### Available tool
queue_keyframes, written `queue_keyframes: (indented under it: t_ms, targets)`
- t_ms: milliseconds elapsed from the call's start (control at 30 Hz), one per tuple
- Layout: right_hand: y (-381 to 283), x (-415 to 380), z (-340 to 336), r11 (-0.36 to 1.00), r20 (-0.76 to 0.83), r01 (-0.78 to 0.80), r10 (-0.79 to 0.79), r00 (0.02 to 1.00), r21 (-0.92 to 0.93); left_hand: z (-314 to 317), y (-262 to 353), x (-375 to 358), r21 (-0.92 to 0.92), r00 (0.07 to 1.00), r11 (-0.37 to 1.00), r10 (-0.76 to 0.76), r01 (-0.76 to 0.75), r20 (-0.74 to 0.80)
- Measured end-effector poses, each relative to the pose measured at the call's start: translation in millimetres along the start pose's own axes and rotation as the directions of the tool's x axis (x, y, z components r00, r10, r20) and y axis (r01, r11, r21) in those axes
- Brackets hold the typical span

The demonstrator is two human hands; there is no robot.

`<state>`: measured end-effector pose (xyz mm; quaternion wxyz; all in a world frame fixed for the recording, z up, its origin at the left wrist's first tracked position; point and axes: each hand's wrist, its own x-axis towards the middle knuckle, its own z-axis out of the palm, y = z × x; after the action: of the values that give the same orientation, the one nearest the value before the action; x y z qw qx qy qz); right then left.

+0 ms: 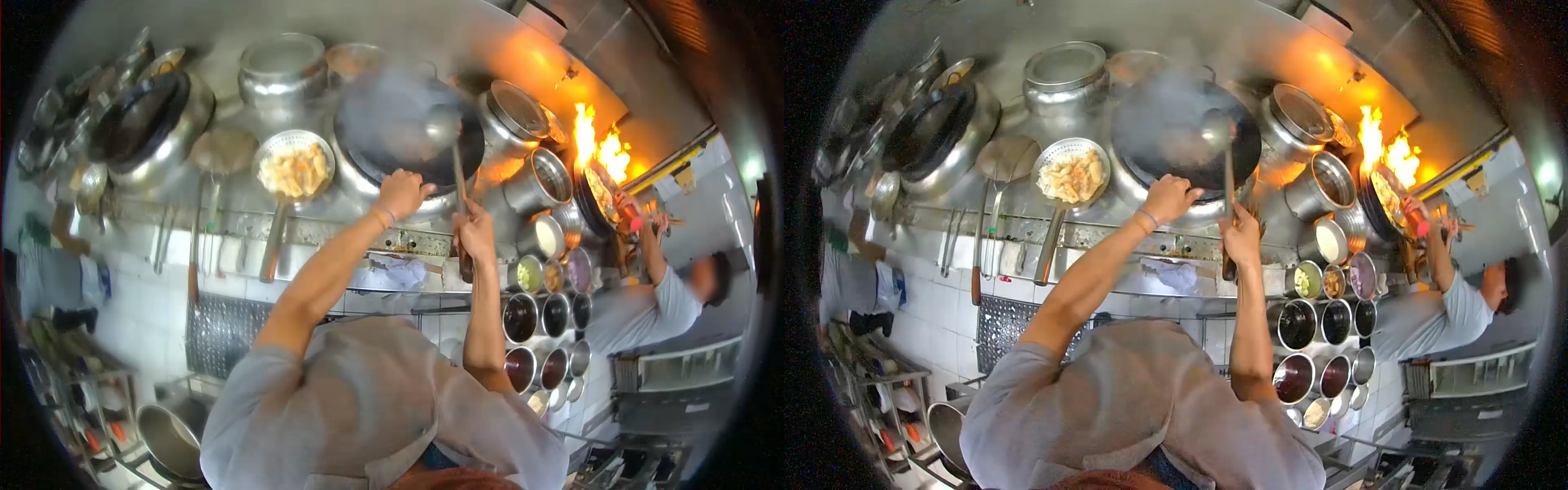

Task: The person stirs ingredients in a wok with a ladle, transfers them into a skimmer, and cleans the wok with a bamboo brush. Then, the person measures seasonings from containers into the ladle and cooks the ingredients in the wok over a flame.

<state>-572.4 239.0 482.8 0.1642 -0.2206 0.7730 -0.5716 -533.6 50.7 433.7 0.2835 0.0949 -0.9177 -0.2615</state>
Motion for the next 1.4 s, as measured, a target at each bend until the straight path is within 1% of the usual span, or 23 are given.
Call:
queue_keyframes:
  t_ms: [133,200,300,467,500,533,567,600,700,733,767,833,900,933,967,1033,1100,1167,1233,1267,1333,1367,1400]
  targets:
    - [-29,-19,-19,0.999,-0.104,-0.038,0.035,0.994,-0.027,-27,12,-9,-0.133,1.000,0.991,0.011,-0.012,-0.009]
    - [-26,-21,-27,0.997,-0.087,-0.072,0.069,0.994,-0.029,-9,1,-12,-0.128,0.998,0.991,0.035,-0.042,-0.058]
    - [-38,-28,-23,1.000,-0.086,-0.007,0.006,0.996,-0.018,3,-2,-11,-0.081,0.994,0.996,0.030,-0.039,-0.104]
    - [26,-47,-11,0.997,-0.131,0.024,-0.015,0.991,0.072,9,4,-10,-0.103,0.993,0.993,0.048,-0.058,-0.105]
    - [35,-52,-8,0.996,-0.102,-0.091,0.092,0.991,0.007,10,5,-11,-0.104,0.994,0.993,0.045,-0.055,-0.098]
    - [96,-43,-13,0.991,-0.100,-0.069,0.057,0.993,-0.112,10,6,-9,-0.116,0.993,0.992,0.040,-0.053,-0.110]
    - [102,-41,-7,0.972,-0.090,-0.039,0.019,0.996,-0.231,10,5,-8,-0.126,0.991,0.991,0.034,-0.050,-0.128]
    - [106,-46,-12,0.979,-0.076,-0.156,0.147,0.986,-0.133,12,2,-9,-0.113,0.999,0.993,0.011,-0.017,-0.051]
    - [67,-62,-16,0.964,-0.076,-0.263,0.259,0.963,-0.045,5,3,-18,-0.112,0.998,0.992,0.049,-0.055,-0.049]
    - [88,-56,-19,0.987,-0.081,-0.027,0.014,0.997,-0.160,-2,6,-21,-0.150,0.998,0.989,0.006,0.005,0.070]
    - [68,-53,-17,0.985,-0.051,-0.010,0.001,0.999,-0.172,-8,10,-29,-0.145,0.999,0.989,-0.018,0.025,0.046]
    - [3,-57,-5,0.957,0.066,-0.130,0.117,0.991,0.260,-18,19,-52,-0.115,0.990,0.989,0.080,-0.094,-0.120]
    - [-28,-38,2,0.905,0.160,-0.153,0.096,0.982,0.396,-38,17,-83,-0.356,0.997,0.932,0.066,-0.072,-0.030]
    - [-38,-26,7,0.890,0.217,-0.164,0.075,0.973,0.425,-68,22,-97,-0.494,0.975,0.857,-0.040,0.147,0.220]
    - [-49,-12,15,0.874,0.273,-0.176,0.053,0.961,0.452,-101,25,-114,-0.565,0.881,0.734,-0.095,0.377,0.464]
    - [-76,22,40,0.875,0.338,-0.177,0.017,0.941,0.450,-136,14,-155,-0.556,0.869,0.737,-0.086,0.385,0.488]
    - [-99,63,75,0.879,0.416,-0.197,-0.002,0.909,0.435,-159,2,-205,-0.728,0.872,0.487,-0.189,0.482,0.452]
    - [-123,107,124,0.848,0.486,-0.269,0.015,0.874,0.458,-198,-9,-243,-0.703,0.818,0.418,-0.328,0.575,0.473]
    - [-140,166,182,0.886,0.555,-0.301,0.061,0.829,0.353,-218,-22,-284,-0.770,0.760,0.268,-0.519,0.579,0.391]
    - [-152,192,217,0.910,0.563,-0.289,0.078,0.823,0.297,-233,-22,-297,-0.773,0.758,0.272,-0.533,0.574,0.376]
    - [-179,237,283,0.920,0.651,-0.346,0.149,0.744,0.185,-261,-21,-319,-0.823,0.534,0.185,-0.830,0.537,0.162]
    - [-179,271,316,0.932,0.704,-0.302,0.077,0.706,0.201,-263,-27,-337,-0.824,0.529,0.189,-0.835,0.534,0.151]
    - [-189,289,344,0.932,0.718,-0.286,0.043,0.695,0.222,-263,-30,-360,-0.852,0.441,0.217,-0.897,0.477,0.018]
